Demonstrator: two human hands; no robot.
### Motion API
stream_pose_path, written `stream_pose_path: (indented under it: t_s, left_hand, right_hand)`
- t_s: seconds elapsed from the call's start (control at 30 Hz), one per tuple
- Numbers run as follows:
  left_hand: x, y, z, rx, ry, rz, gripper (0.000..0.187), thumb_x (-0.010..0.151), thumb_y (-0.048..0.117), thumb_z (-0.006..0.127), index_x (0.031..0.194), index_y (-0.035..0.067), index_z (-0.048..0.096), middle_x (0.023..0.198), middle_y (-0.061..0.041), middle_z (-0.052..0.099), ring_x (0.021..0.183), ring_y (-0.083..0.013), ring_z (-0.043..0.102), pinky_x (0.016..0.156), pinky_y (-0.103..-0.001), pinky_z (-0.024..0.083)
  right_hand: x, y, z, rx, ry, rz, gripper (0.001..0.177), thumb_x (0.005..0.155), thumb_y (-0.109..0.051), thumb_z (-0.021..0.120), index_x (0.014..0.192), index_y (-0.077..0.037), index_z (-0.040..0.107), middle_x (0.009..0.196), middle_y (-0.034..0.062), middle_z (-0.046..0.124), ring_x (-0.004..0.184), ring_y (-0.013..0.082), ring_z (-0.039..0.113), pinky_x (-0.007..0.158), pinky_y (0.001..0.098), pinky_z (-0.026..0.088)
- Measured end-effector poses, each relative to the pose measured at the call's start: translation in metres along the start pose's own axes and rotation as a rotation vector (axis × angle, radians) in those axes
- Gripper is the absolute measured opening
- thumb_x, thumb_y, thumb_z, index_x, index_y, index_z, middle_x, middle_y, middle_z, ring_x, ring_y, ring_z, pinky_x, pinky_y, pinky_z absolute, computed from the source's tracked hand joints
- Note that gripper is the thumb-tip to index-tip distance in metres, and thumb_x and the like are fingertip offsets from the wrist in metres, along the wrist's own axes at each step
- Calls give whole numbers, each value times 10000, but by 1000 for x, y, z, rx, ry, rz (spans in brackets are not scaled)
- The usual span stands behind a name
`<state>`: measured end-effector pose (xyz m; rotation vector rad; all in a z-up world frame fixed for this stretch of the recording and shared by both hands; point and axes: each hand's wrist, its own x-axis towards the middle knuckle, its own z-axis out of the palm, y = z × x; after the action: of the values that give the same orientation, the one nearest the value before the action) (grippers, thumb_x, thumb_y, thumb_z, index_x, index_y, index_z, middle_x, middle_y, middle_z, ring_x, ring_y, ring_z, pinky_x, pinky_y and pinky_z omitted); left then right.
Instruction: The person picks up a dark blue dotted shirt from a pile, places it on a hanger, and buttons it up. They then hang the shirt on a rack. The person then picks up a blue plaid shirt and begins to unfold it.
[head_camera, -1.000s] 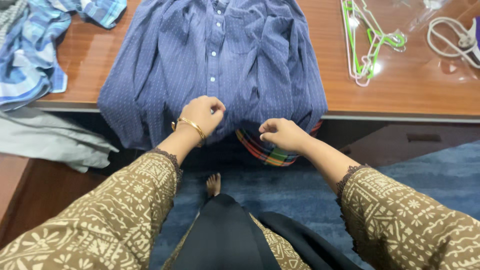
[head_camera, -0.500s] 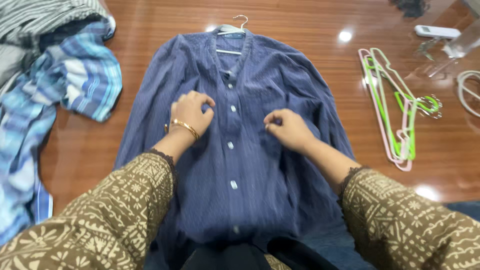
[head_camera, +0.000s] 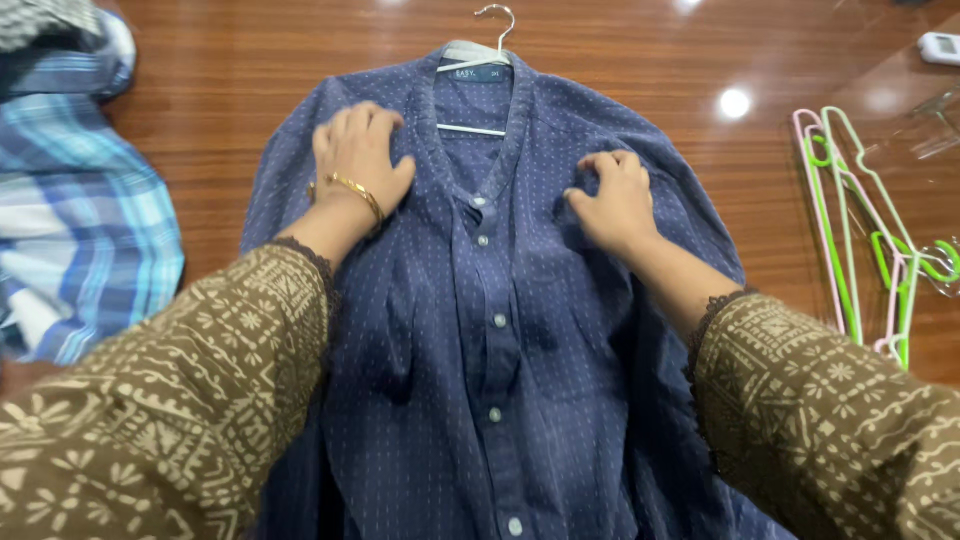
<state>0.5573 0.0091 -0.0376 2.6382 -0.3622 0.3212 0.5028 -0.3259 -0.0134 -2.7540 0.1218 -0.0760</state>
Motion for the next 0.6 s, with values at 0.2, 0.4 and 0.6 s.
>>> stream_pose_path:
  t_s: [0.2, 0.4, 0.6]
  left_hand:
    - [39, -23, 26, 161, -118, -109, 730, 868, 497, 679, 1424, 73, 468, 1324, -152, 603, 1260, -333, 492, 1044, -552, 284]
    - [20, -13, 9, 177, -332, -286, 749, 964, 532, 541, 1538, 78, 378, 1187, -197, 707, 1113, -370, 652, 1025, -529, 348]
    - [-51, 5, -27, 232, -472, -338, 723, 894, 508, 579, 1483, 118, 424, 1196, -202, 698, 1118, -360, 658, 1019, -523, 366]
  right_hand:
    - [54, 7, 14, -82, 20, 28, 743, 869, -421, 754, 1453, -66, 462, 1525, 244, 389, 1365, 451, 391, 1091, 543, 345]
    - [33, -9, 10, -166, -68, 194, 915, 938, -576, 604, 1593, -58, 230, 1408, 248, 568, 1318, 420, 508, 1088, 575, 342]
    - [-13, -24, -13, -293, -306, 240, 957, 925, -688, 507, 1656, -166, 178, 1252, 317, 644, 1179, 472, 616, 1022, 531, 462]
